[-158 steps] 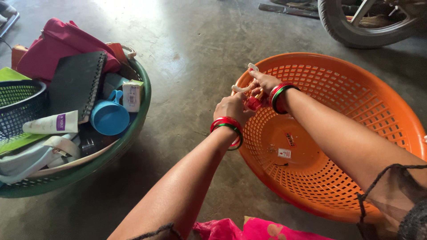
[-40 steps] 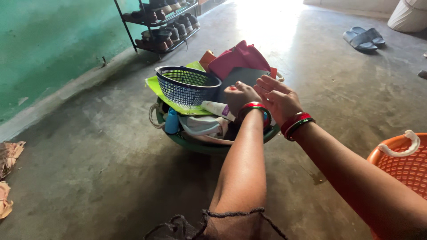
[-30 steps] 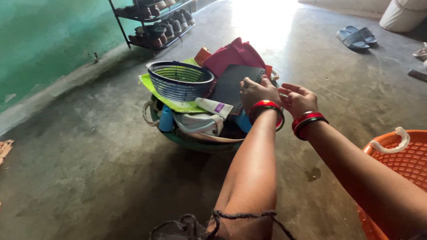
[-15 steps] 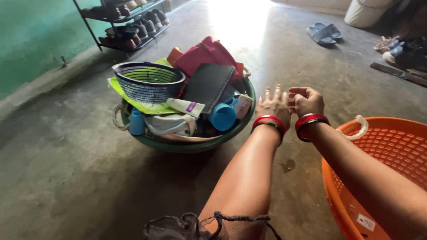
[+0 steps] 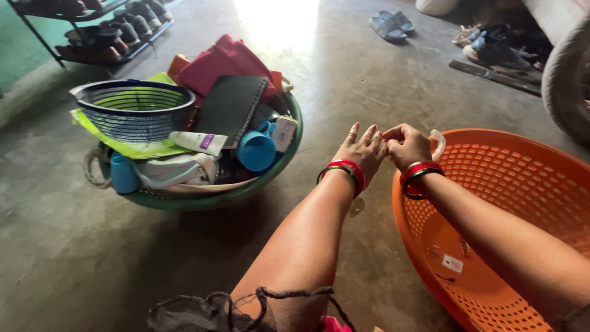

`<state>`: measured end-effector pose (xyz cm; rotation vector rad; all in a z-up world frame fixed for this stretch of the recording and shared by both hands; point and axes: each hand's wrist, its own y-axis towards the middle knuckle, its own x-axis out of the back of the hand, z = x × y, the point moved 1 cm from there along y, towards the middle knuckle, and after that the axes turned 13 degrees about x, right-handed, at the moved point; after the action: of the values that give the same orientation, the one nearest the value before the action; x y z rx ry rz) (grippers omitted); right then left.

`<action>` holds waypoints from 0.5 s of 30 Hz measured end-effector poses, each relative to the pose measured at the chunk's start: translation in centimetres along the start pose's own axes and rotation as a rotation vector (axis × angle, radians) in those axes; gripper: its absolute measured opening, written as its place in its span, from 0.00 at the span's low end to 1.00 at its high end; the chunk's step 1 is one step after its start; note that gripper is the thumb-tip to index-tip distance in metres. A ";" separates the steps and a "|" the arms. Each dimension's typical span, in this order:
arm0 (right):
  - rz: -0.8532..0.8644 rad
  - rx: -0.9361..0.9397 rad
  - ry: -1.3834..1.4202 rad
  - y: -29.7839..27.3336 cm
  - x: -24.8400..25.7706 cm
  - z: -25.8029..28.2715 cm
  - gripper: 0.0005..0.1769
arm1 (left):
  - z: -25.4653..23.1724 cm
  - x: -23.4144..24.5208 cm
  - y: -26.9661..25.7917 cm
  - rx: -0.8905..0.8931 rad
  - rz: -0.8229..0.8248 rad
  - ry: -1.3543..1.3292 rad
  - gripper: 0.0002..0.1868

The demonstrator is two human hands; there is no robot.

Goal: The person sits on the floor and transfers various household items from an orange basket to a green basin. They handle a green pouch, a small box, a notebook, a tube, a bottle, and a keychain, placing them into the basin one by one.

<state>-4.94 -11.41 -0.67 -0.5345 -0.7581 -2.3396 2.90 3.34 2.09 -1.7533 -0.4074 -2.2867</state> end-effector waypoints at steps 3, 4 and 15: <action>-0.007 0.218 -0.229 -0.8 1.9 -0.8 0.08 | -1.6 -0.2 0.5 -0.035 -0.051 -0.031 0.37; -0.033 0.225 -0.255 -1.1 2.5 -1.0 0.08 | -2.0 -0.3 0.7 -0.044 -0.078 -0.054 0.37; 0.110 0.107 -0.528 -6.9 10.2 -10.2 0.09 | -8.9 0.5 1.0 -0.294 -0.212 -0.164 0.38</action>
<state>-18.77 -17.80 -5.53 -1.1377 -1.0503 -2.0571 -4.92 -0.78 0.48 -2.1433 -0.3109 -2.4592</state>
